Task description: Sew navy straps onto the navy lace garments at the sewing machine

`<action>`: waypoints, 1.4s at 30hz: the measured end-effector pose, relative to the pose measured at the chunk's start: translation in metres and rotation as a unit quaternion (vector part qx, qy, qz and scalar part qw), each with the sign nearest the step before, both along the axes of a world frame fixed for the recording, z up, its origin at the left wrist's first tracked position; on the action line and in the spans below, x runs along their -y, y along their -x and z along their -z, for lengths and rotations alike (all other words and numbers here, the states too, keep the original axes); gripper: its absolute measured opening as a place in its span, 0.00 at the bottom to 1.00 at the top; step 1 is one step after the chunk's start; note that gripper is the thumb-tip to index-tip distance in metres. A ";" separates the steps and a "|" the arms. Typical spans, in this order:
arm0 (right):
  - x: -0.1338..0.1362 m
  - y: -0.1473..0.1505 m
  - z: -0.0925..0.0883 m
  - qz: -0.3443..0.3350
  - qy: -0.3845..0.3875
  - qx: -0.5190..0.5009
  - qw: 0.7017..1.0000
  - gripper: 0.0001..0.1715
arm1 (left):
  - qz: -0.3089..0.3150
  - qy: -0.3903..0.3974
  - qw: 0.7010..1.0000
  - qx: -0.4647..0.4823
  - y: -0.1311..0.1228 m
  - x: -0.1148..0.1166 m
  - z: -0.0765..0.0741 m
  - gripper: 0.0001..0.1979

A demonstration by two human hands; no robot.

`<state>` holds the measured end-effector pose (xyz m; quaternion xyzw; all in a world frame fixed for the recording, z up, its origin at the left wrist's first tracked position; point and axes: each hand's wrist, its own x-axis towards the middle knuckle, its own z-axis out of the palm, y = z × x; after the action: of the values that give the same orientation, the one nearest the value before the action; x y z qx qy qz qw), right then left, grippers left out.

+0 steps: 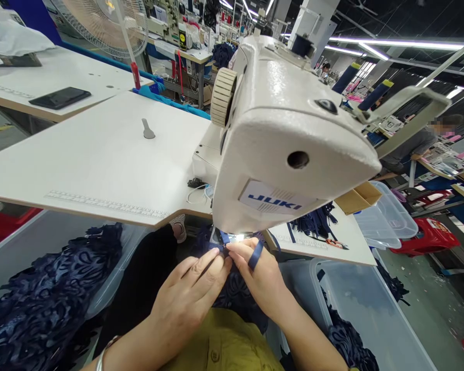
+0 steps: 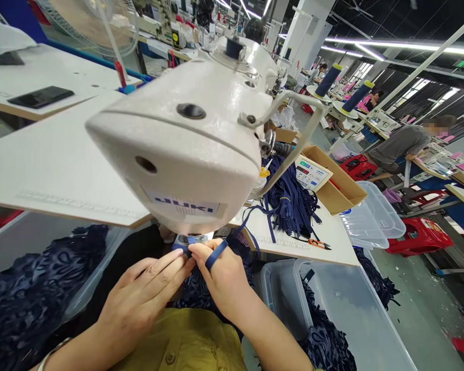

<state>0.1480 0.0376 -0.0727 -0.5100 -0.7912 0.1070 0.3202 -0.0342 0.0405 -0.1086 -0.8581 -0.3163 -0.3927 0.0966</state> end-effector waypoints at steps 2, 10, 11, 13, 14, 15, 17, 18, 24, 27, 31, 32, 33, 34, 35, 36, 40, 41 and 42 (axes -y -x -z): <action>0.000 0.001 -0.001 0.001 -0.008 0.035 0.999 0.14 | -0.004 0.000 1.000 -0.005 0.000 0.000 0.001 0.16; 0.000 -0.004 -0.010 -0.043 0.030 0.133 0.990 0.20 | -0.019 -0.015 1.000 -0.013 -0.002 0.001 0.000 0.15; 0.000 -0.005 -0.011 -0.048 0.033 0.136 0.989 0.21 | -0.022 -0.015 1.000 -0.015 -0.002 0.001 0.000 0.15; 0.000 -0.007 -0.012 -0.056 0.038 0.139 0.988 0.21 | -0.023 -0.017 0.999 -0.018 -0.002 0.001 -0.001 0.15; 0.000 -0.008 -0.011 -0.058 0.041 0.139 0.988 0.22 | -0.024 -0.019 0.999 -0.018 -0.002 0.001 -0.001 0.15; 0.001 -0.009 -0.011 -0.060 0.043 0.141 0.987 0.22 | -0.027 -0.021 0.999 -0.014 -0.003 0.001 -0.001 0.15; 0.001 -0.012 -0.009 -0.063 0.043 0.143 0.987 0.23 | -0.030 -0.030 0.999 0.000 -0.003 0.001 -0.001 0.16; 0.002 -0.013 -0.009 -0.062 0.040 0.144 0.987 0.22 | -0.032 -0.034 0.999 0.005 -0.004 0.000 -0.001 0.16; 0.004 -0.015 -0.010 -0.050 0.046 0.151 0.986 0.23 | -0.030 -0.029 0.999 -0.013 -0.004 0.000 -0.002 0.14; 0.005 -0.015 -0.011 -0.046 0.055 0.154 0.985 0.25 | -0.031 -0.023 0.999 -0.007 -0.004 0.000 0.000 0.14; 0.007 -0.017 -0.013 -0.045 0.053 0.154 0.986 0.24 | -0.029 -0.022 0.999 -0.007 -0.003 0.001 -0.001 0.14; 0.007 -0.017 -0.013 -0.044 0.051 0.154 0.986 0.24 | -0.027 -0.020 0.999 -0.007 -0.003 0.001 -0.002 0.13; 0.008 -0.017 -0.014 -0.044 0.051 0.153 0.986 0.24 | -0.025 -0.017 1.000 -0.007 -0.002 0.001 -0.003 0.13; 0.008 -0.016 -0.015 -0.044 0.052 0.151 0.986 0.23 | -0.023 -0.014 1.000 -0.006 -0.002 0.002 -0.003 0.14; 0.008 -0.016 -0.015 -0.044 0.053 0.146 0.987 0.23 | -0.021 -0.012 1.000 -0.004 -0.003 0.002 -0.003 0.14; 0.007 -0.016 -0.016 -0.043 0.055 0.136 0.988 0.22 | -0.020 -0.010 1.000 -0.002 -0.003 0.002 -0.002 0.14; -0.003 -0.021 -0.011 0.016 0.055 -0.028 0.998 0.12 | -0.012 0.000 1.000 0.008 -0.004 -0.002 0.003 0.15; -0.008 -0.026 -0.007 0.061 0.059 -0.088 0.993 0.10 | -0.007 -0.002 1.000 0.018 -0.002 -0.003 0.004 0.16; -0.014 -0.032 -0.003 0.110 0.066 -0.142 0.981 0.10 | 0.000 -0.005 1.000 0.031 0.000 -0.004 0.005 0.16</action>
<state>0.1799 0.0514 -0.0693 -0.5937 -0.6677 0.1945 0.4049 -0.0337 0.0442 -0.1138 -0.8450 -0.3172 -0.4208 0.0908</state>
